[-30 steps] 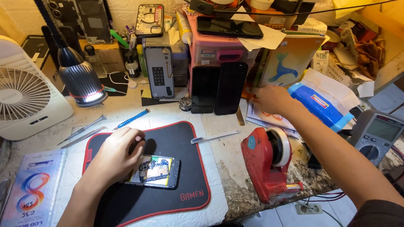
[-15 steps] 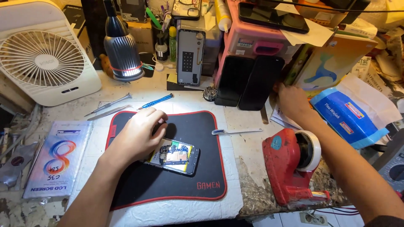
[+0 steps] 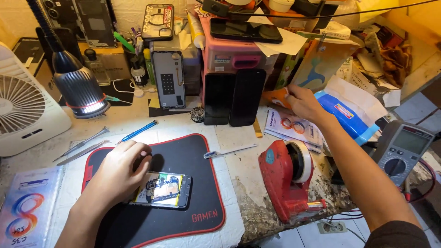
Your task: The person works on a disassembled smartphone placed on a mat, using a multimeter to test the internal circuit board. They connect the multimeter probes to various points on the board and adjust the device's dial to read measurements.
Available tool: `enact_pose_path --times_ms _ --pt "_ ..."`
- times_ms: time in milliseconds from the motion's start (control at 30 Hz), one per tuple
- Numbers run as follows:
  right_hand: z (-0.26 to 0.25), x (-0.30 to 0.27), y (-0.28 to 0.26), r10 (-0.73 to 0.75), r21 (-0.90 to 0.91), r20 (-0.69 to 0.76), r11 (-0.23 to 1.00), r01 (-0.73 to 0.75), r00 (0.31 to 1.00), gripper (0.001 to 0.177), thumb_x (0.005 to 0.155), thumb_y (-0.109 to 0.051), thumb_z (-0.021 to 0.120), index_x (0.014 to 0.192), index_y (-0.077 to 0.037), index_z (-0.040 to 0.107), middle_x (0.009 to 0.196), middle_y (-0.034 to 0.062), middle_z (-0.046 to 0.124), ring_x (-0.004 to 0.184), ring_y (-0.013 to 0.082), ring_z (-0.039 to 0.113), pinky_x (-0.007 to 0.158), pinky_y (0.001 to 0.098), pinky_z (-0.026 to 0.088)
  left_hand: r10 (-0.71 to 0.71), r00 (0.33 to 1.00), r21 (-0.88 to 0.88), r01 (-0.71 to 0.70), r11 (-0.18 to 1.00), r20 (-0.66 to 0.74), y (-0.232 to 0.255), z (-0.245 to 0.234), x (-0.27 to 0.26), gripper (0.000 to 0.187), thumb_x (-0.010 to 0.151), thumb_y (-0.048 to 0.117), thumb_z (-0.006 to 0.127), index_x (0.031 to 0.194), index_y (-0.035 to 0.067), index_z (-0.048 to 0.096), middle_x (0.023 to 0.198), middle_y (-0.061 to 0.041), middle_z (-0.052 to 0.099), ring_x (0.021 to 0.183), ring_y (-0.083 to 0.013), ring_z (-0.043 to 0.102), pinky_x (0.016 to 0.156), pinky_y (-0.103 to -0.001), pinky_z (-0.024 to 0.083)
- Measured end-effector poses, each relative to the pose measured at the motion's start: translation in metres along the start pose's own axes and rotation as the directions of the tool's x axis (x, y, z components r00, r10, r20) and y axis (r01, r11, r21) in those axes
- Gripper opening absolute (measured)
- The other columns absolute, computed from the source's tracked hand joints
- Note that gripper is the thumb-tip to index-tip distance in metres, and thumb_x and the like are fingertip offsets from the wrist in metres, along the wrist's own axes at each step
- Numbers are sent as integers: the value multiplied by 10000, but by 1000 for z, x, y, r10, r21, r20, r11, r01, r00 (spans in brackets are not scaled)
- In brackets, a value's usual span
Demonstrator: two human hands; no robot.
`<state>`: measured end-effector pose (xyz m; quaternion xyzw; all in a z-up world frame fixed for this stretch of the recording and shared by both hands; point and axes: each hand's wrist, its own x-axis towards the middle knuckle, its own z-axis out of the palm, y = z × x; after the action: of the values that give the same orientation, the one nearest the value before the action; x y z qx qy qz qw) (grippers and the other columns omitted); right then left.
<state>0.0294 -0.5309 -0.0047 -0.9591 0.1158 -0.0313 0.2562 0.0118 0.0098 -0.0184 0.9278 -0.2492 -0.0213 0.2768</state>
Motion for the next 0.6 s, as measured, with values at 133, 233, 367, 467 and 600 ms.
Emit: enact_pose_path --times_ms 133,233,367,467,600 --pt "-19 -14 -32 133 127 41 982 -138 990 332 1050 -255 390 1287 -85 549 1307 157 601 1138 327 537 920 461 399 15 1000 6 -15 1000 -6 -6 6 2 133 930 219 603 1008 142 678 974 -47 701 918 -242 639 805 -367 505" --pt "-23 -9 -35 133 41 35 990 -135 990 363 1078 -259 372 1355 -77 518 1390 209 588 1217 394 556 930 520 450 24 1000 13 -24 1000 -7 -7 5 2 126 932 214 597 988 138 680 955 -42 701 907 -238 640 796 -364 502" --pt "-26 0 -19 59 265 -115 964 -27 992 171 1126 -241 372 1099 -105 472 1027 107 501 894 253 449 713 410 376 8 1000 17 -8 1000 -10 -6 6 2 126 932 225 605 1000 152 683 963 -24 706 928 -225 644 820 -356 507" --pt "-43 1 -29 -56 332 -297 930 158 953 160 1140 -224 385 1042 -133 472 840 21 463 704 139 383 610 335 319 19 1000 23 -19 1000 -16 -10 8 3 122 931 224 609 999 153 682 959 -23 708 924 -227 645 814 -357 507" --pt "-73 -19 -44 -343 -181 -331 937 298 879 176 1169 -180 418 1091 -29 463 733 210 601 490 368 464 484 455 298 34 999 34 -33 999 -24 -8 5 1 122 932 211 602 994 140 679 957 -34 707 920 -239 647 802 -366 507"
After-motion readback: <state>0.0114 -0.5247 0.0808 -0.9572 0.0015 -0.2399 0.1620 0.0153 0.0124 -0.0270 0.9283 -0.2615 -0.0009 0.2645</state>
